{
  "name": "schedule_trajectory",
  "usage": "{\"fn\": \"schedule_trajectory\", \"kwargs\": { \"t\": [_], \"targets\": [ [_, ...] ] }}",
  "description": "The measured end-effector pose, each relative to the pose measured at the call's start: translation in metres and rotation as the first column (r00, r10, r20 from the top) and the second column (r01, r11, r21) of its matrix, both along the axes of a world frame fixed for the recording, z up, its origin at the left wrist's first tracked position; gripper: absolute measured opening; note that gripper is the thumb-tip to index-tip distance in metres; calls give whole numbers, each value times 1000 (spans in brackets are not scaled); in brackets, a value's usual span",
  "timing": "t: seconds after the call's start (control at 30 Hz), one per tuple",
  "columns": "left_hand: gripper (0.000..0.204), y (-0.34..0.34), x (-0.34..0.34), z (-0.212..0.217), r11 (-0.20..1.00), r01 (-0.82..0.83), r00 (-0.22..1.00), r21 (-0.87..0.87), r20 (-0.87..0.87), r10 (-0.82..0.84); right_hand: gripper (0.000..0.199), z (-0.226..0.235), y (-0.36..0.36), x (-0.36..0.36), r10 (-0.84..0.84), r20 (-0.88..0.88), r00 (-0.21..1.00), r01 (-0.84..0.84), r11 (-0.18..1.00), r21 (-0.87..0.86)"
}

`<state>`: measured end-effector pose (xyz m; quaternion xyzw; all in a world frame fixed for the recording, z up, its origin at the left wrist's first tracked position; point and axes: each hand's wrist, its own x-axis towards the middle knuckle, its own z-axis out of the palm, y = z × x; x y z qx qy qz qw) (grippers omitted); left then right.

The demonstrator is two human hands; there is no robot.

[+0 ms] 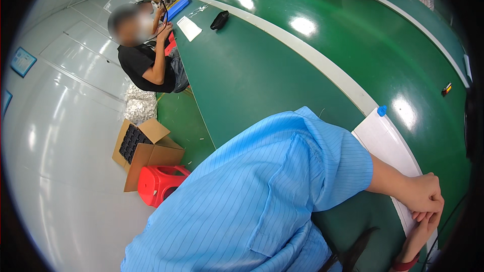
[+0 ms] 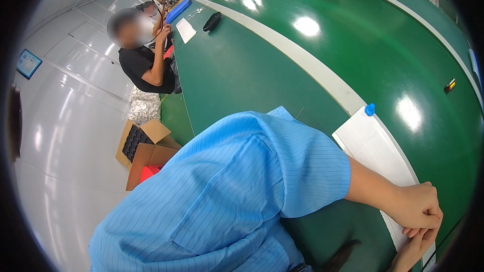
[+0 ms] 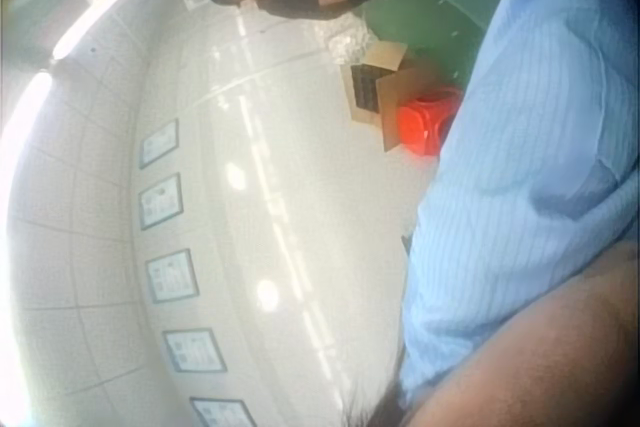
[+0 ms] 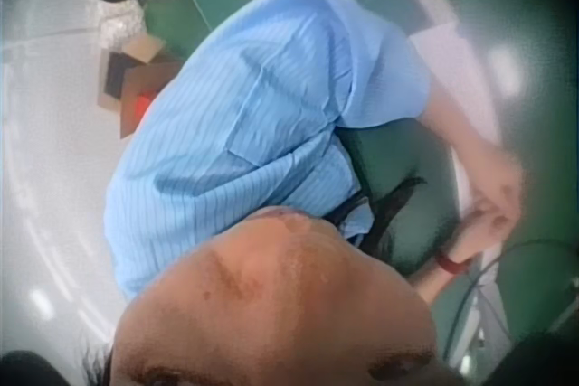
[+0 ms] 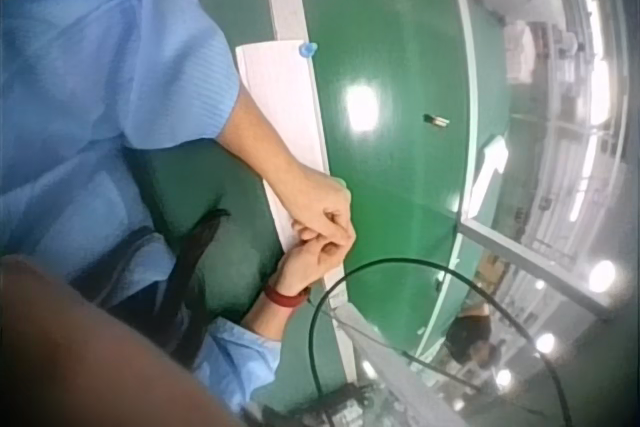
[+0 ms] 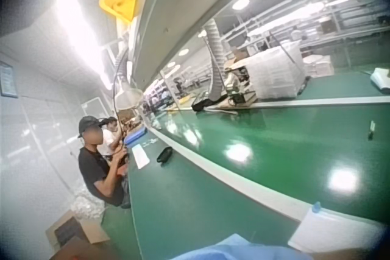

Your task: Assemble electronic components by attaching a battery and wires to a small circuit board.

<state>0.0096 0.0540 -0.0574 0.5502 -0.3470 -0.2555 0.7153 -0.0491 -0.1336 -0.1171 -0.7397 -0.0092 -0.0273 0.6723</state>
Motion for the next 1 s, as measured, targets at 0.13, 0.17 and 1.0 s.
{"fn": "schedule_trajectory", "kwargs": {
  "t": [0.13,0.17,1.0],
  "targets": [
    [28,2,0,2,1000,-2,1000,11,5,2,30,-1,2,-1,-24,-20,999,26,998,65],
    [28,1,0,2,1000,0,1000,6,11,0,30,-1,2,-1,-24,-20,999,26,998,65],
    [27,1,-1,1,1000,-1,1000,7,8,1,29,6,7,-1,4,-3,1000,-4,1000,31]
  ]
}}
